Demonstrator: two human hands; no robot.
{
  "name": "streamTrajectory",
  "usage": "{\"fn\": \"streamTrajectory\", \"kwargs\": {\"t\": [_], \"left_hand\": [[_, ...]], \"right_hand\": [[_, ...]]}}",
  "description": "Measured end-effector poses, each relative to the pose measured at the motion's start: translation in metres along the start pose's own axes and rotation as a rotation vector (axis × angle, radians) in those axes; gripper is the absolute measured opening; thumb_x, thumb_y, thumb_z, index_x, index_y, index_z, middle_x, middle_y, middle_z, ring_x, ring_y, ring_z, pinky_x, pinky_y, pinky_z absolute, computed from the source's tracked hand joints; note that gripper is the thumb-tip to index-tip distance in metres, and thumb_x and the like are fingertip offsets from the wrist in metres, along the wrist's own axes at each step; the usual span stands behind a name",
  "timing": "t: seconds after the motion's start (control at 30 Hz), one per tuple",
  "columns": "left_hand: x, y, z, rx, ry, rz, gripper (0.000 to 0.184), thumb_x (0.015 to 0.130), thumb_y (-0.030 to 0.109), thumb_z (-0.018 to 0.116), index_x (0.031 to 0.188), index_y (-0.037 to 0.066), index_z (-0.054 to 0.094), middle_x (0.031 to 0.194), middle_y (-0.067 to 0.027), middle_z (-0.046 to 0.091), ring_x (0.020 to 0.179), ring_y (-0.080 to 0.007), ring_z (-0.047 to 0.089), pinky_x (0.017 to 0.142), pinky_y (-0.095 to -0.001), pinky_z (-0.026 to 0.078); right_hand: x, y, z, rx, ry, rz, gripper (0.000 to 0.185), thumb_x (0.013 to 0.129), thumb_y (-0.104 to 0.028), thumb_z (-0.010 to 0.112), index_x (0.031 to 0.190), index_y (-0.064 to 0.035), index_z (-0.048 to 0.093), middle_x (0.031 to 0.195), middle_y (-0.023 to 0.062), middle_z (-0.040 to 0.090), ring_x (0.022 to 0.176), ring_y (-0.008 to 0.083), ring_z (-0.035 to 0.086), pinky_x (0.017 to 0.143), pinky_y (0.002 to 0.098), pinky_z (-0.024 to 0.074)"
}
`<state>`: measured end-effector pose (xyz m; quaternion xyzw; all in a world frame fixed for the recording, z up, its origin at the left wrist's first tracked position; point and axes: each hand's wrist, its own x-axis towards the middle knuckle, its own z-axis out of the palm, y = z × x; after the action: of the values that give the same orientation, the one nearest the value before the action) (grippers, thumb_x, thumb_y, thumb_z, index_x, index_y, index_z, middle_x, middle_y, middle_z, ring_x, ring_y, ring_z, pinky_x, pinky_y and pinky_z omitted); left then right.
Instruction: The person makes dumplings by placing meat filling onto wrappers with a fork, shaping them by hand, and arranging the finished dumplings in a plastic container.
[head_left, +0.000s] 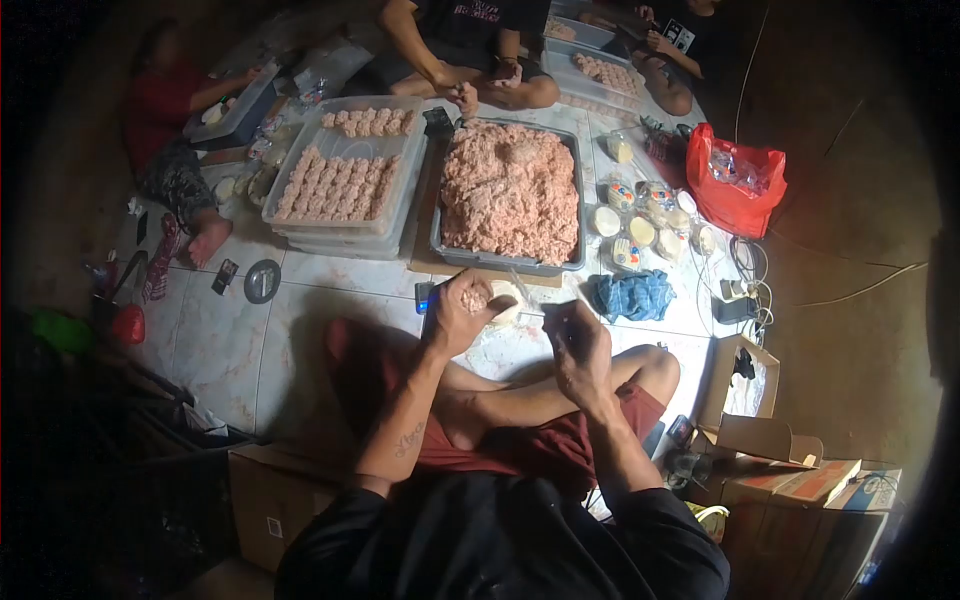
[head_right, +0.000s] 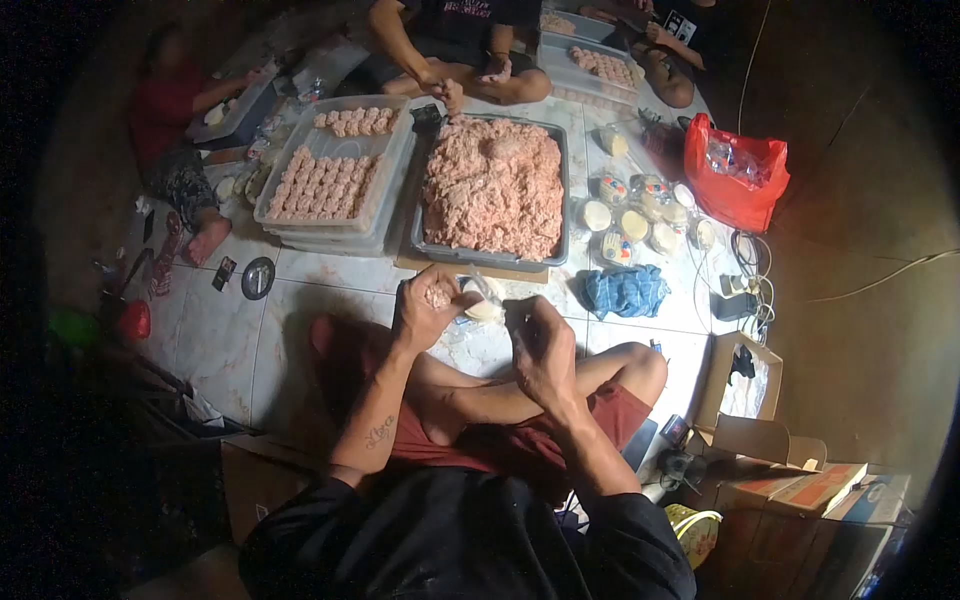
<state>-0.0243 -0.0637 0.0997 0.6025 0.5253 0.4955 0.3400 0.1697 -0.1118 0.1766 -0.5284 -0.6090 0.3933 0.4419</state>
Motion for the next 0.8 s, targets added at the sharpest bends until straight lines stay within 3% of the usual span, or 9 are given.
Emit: {"fn": "streamTrajectory", "kwargs": {"t": [0.13,0.27,0.4,0.5,0.57,0.63,0.7,0.77,0.8], "left_hand": [[0.007,0.004,-0.017,-0.219,-0.115,0.164,0.043,0.069,0.028,0.092,0.091,0.004,0.064,0.086,-0.0076,0.069,0.078,-0.0158,0.065,0.073,-0.0304,0.052],[0.006,0.007,-0.019,0.115,-0.194,0.081,0.033,0.075,0.026,0.087,0.086,0.005,0.064,0.080,-0.0104,0.069,0.075,-0.0201,0.067,0.070,-0.0353,0.051],[0.004,-0.006,-0.017,0.100,-0.170,-0.021,0.034,0.077,0.029,0.085,0.082,0.004,0.062,0.074,-0.0149,0.066,0.071,-0.0256,0.067,0.065,-0.0383,0.050],[0.005,-0.011,-0.005,0.264,-0.112,0.086,0.033,0.078,0.031,0.084,0.083,0.006,0.063,0.075,-0.0156,0.067,0.072,-0.0256,0.068,0.066,-0.0381,0.050],[0.010,0.000,-0.014,0.279,-0.122,0.011,0.030,0.077,0.025,0.085,0.086,0.006,0.063,0.080,-0.0145,0.069,0.076,-0.0281,0.068,0.070,-0.0379,0.051],[0.005,-0.009,-0.031,-0.324,-0.175,0.110,0.031,0.072,0.014,0.085,0.093,0.005,0.065,0.087,-0.0137,0.070,0.082,-0.0293,0.068,0.074,-0.0368,0.052],[0.004,-0.019,-0.037,-0.236,-0.310,0.025,0.034,0.071,0.010,0.086,0.097,0.004,0.065,0.092,-0.0101,0.071,0.086,-0.0245,0.069,0.077,-0.0348,0.052],[0.005,-0.028,-0.022,0.068,-0.189,0.197,0.033,0.074,0.012,0.087,0.097,0.004,0.065,0.089,-0.0064,0.071,0.084,-0.0139,0.065,0.076,-0.0316,0.052],[0.003,-0.031,-0.023,0.013,-0.177,0.110,0.035,0.075,0.014,0.087,0.098,0.004,0.063,0.089,-0.0015,0.068,0.082,-0.0097,0.061,0.073,-0.0307,0.051]], "right_hand": [[0.008,0.011,-0.001,-0.044,0.003,-0.043,0.007,0.092,0.003,0.059,0.098,0.0032,0.062,0.079,0.0085,0.058,0.073,0.0100,0.051,0.065,0.0260,0.0441],[0.005,0.004,0.011,-0.238,-0.173,-0.033,0.004,0.093,-0.001,0.062,0.093,0.0029,0.063,0.078,0.0206,0.062,0.067,0.0226,0.058,0.064,0.0354,0.0476],[0.006,0.005,0.009,-0.046,-0.025,-0.015,0.009,0.094,-0.004,0.061,0.091,0.0046,0.062,0.077,0.0223,0.061,0.065,0.0281,0.060,0.063,0.0379,0.0480],[0.016,0.015,0.016,-0.258,-0.191,-0.143,0.008,0.095,-0.002,0.058,0.092,0.0046,0.063,0.075,0.0191,0.062,0.066,0.0216,0.059,0.063,0.0341,0.0478],[0.017,0.012,0.012,-0.309,-0.184,-0.142,0.007,0.092,0.003,0.057,0.094,0.0039,0.064,0.077,0.0170,0.064,0.067,0.0195,0.060,0.063,0.0331,0.0481],[0.008,0.003,0.006,0.058,0.033,-0.001,0.011,0.087,0.007,0.057,0.095,0.0034,0.064,0.083,0.0187,0.065,0.070,0.0266,0.063,0.065,0.0357,0.0493],[0.010,0.006,0.006,0.008,0.040,0.013,0.010,0.088,0.005,0.059,0.096,0.0025,0.064,0.086,0.0206,0.065,0.073,0.0270,0.064,0.065,0.0362,0.0491],[0.018,0.013,0.012,-0.239,-0.294,-0.227,0.009,0.090,0.003,0.059,0.097,0.0026,0.064,0.085,0.0209,0.065,0.073,0.0227,0.063,0.065,0.0350,0.0487],[0.022,0.013,0.017,-0.244,-0.206,-0.315,0.010,0.088,0.003,0.060,0.098,0.0028,0.064,0.082,0.0224,0.065,0.070,0.0278,0.064,0.063,0.0381,0.0492]]}}
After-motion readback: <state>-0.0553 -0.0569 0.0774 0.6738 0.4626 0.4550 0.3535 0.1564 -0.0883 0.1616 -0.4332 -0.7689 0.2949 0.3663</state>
